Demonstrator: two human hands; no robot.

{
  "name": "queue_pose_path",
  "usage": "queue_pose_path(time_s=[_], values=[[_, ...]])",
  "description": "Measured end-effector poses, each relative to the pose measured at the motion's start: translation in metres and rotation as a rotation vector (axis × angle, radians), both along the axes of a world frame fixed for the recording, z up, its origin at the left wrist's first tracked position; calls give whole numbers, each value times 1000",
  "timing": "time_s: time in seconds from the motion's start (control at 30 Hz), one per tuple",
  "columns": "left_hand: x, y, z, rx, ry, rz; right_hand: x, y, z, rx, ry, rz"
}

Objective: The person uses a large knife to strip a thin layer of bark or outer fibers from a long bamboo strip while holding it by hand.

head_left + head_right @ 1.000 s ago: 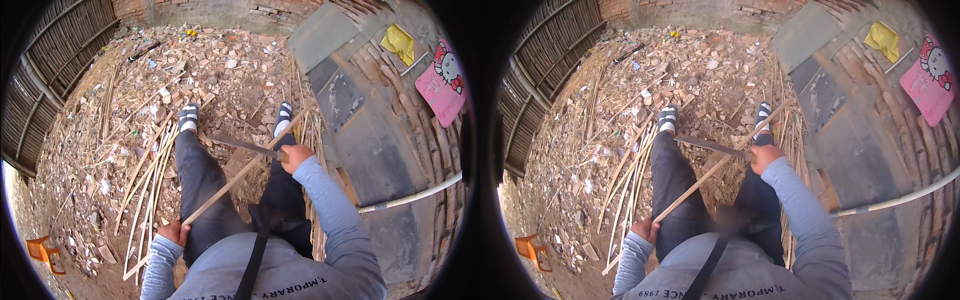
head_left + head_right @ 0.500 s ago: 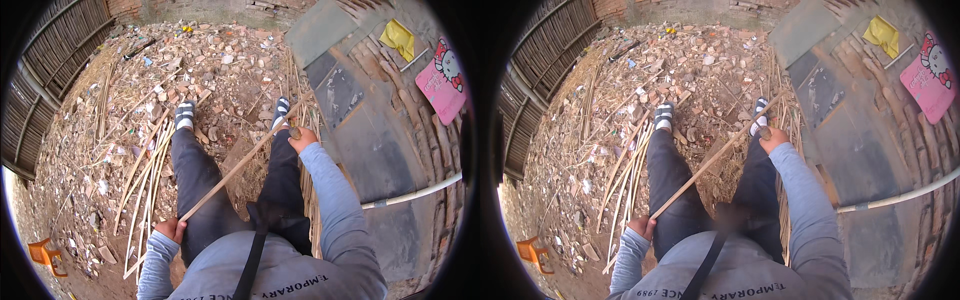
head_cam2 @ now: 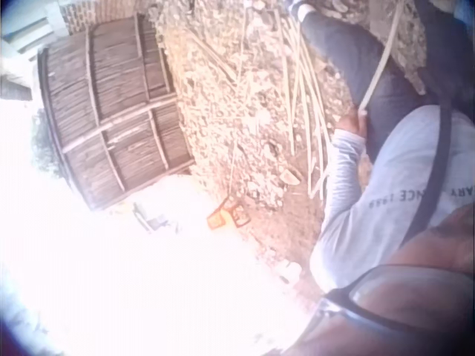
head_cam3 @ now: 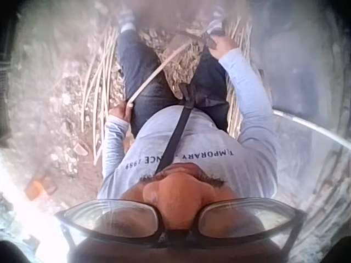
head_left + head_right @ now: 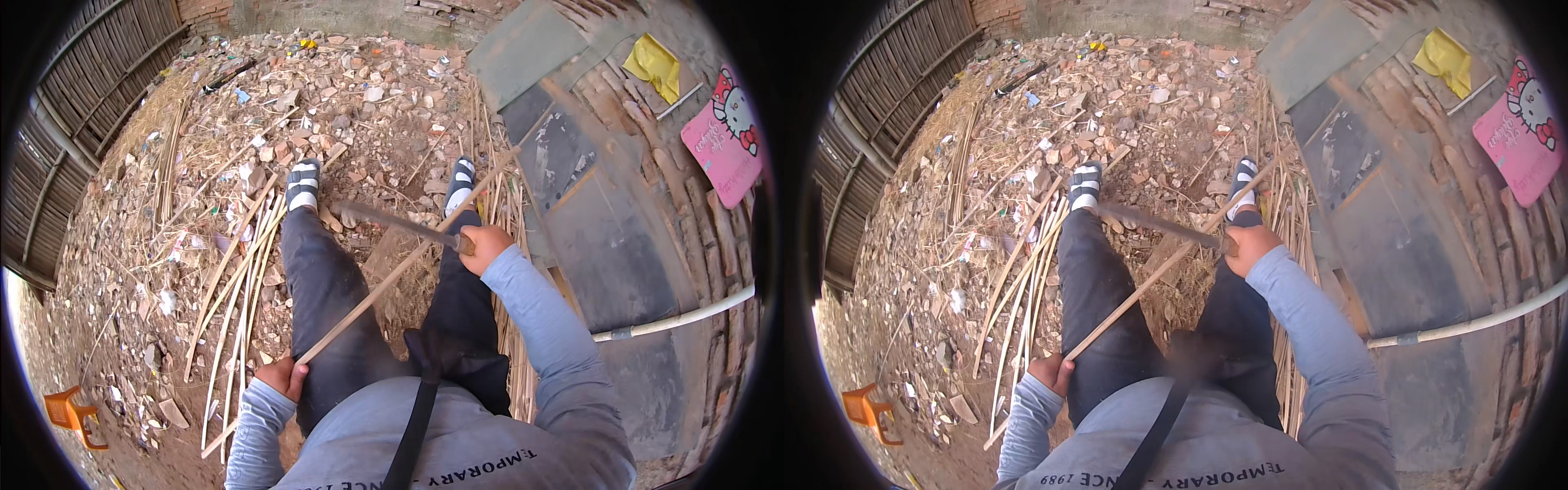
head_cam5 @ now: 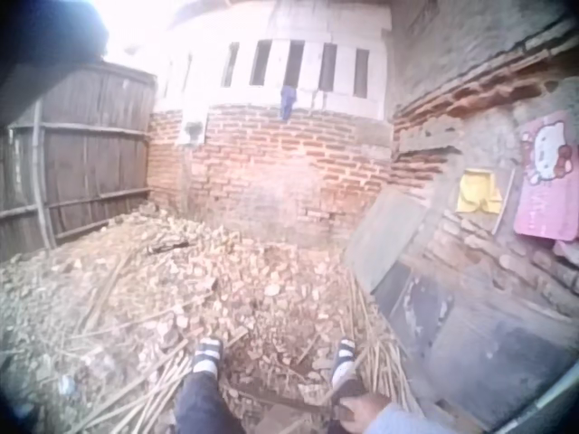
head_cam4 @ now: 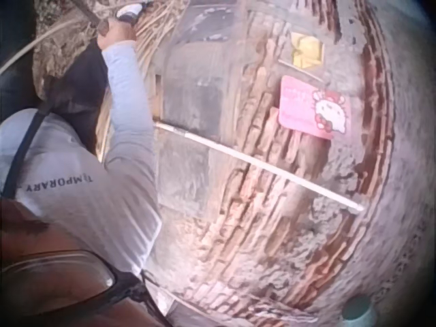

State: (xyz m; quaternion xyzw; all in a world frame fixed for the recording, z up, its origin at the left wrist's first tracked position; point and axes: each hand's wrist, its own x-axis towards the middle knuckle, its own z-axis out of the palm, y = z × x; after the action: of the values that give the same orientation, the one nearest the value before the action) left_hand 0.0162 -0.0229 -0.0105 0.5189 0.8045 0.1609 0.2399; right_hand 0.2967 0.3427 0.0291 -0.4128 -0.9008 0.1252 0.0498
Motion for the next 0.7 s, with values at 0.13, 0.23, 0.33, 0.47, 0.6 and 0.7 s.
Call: queue_pose_path(time_s=[0.13, 0.23, 0.33, 0.47, 0.6, 0.7], values=[[4, 9, 11, -46, -15, 67, 37, 42, -29, -91, 389, -252], [3, 7, 9, 27, 3, 19, 37, 49, -9, -14, 219, -275], [3, 1, 5, 53, -8, 22, 19, 16, 24, 61, 51, -108], [4, 4, 6, 27, -14, 35, 54, 47, -3, 75, 154, -209], [2, 5, 13, 33, -43, -14, 58, 51, 6, 59, 262, -255], [3, 1, 10, 44, -46, 8, 37, 13, 23, 122, 68, -43]])
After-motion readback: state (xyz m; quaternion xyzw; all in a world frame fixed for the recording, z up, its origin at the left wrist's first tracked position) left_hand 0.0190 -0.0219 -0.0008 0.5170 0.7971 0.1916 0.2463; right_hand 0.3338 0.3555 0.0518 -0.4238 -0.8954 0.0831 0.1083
